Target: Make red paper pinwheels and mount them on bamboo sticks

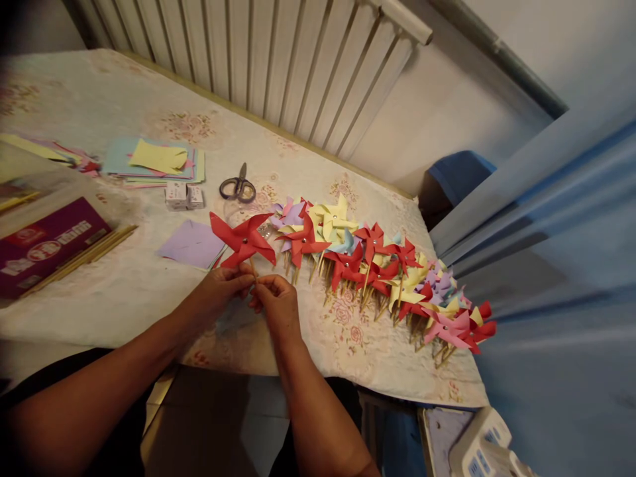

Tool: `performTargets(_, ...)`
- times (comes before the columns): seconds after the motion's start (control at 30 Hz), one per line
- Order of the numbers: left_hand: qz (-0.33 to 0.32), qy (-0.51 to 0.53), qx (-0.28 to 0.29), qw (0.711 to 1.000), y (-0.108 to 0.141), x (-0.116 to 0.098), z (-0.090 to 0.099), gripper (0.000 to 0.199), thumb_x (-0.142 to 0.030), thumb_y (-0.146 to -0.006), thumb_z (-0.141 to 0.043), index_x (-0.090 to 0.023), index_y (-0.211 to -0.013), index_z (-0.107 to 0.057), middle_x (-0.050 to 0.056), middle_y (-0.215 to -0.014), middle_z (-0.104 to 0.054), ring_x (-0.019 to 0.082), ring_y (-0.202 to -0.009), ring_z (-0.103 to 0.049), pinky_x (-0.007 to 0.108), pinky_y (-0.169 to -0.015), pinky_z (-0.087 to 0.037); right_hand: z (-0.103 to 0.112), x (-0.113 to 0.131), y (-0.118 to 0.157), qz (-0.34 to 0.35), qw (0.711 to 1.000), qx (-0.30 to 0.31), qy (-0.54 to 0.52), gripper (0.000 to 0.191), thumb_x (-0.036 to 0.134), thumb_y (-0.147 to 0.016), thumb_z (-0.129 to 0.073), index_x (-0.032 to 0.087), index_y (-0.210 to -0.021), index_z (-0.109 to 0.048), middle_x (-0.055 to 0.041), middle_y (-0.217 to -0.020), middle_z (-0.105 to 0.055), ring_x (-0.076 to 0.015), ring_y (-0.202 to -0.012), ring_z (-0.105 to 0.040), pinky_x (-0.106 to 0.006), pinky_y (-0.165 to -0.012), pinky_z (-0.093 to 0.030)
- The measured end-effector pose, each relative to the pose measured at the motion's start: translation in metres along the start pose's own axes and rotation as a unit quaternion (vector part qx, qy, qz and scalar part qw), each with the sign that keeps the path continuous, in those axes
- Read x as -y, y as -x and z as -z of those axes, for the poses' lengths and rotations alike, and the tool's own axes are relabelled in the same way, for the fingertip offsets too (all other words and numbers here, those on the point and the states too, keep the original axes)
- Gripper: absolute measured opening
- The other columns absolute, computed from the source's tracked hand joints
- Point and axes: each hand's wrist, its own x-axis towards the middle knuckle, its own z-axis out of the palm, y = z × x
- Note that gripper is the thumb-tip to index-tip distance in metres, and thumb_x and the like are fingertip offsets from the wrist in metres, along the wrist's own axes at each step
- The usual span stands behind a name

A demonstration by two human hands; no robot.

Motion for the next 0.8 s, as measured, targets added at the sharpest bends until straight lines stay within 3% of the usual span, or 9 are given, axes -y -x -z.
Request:
performTargets(0.37, 0.014, 0.02, 0.034, 0.999, 0.001, 0.001, -0.001, 0.031, -0.042, -0.076, -0.073, -0.019, -0.068, -0.054, -0.005, -0.059, -0.05, 0.011, -0.053, -0.05, 0.026, -0.054, -0.04, -0.005, -0.002, 0.004, 0.004, 1.0, 0.006, 0.005, 0.015, 0.033, -0.072, -0.071, 0.021, -0.075, -0.063, 0.0041, -0.056, -0.065, -0.0105, -0.046, -0.055, -0.022, -0.046, -0.041)
performTargets(0.53, -0.023, 0.01, -0.002, 1.0, 0.001, -0.011, 0.005, 0.027, -0.038, -0.075, -0.074, -0.017, -0.066, -0.059, -0.003, -0.064, -0.056, 0.01, -0.058, -0.052, 0.024, -0.058, -0.043, -0.003, 0.005, 0.008, 0.005, 0.996, 0.003, 0.088, 0.015, 0.035, -0.075, -0.069, 0.02, -0.075, -0.065, 0.003, -0.062, -0.065, -0.01, -0.048, -0.055, -0.022, -0.047, -0.04)
performTargets(0.7, 0.023, 0.025, 0.002, 0.999, 0.004, -0.016, 0.012, 0.025, -0.037, -0.072, -0.075, -0.017, -0.071, -0.06, 0.001, -0.072, -0.066, 0.012, -0.059, -0.06, 0.027, -0.062, -0.05, 0.01, 0.015, 0.009, 0.09, 0.979, -0.09, 0.161, 0.019, 0.038, -0.079, -0.067, 0.021, -0.071, -0.061, 0.0049, -0.06, -0.057, -0.0112, -0.052, -0.052, -0.024, -0.051, -0.042)
performTargets(0.8, 0.032, 0.025, 0.019, 0.999, 0.005, -0.012, 0.016, 0.026, -0.036, -0.075, -0.075, -0.018, -0.072, -0.056, -0.001, -0.07, -0.066, 0.011, -0.055, -0.06, 0.027, -0.059, -0.05, 0.023, 0.02, 0.008, 0.18, 0.943, -0.176, 0.216, 0.02, 0.037, -0.084, -0.064, 0.022, -0.072, -0.061, 0.0041, -0.062, -0.055, -0.0125, -0.056, -0.051, -0.026, -0.056, -0.042)
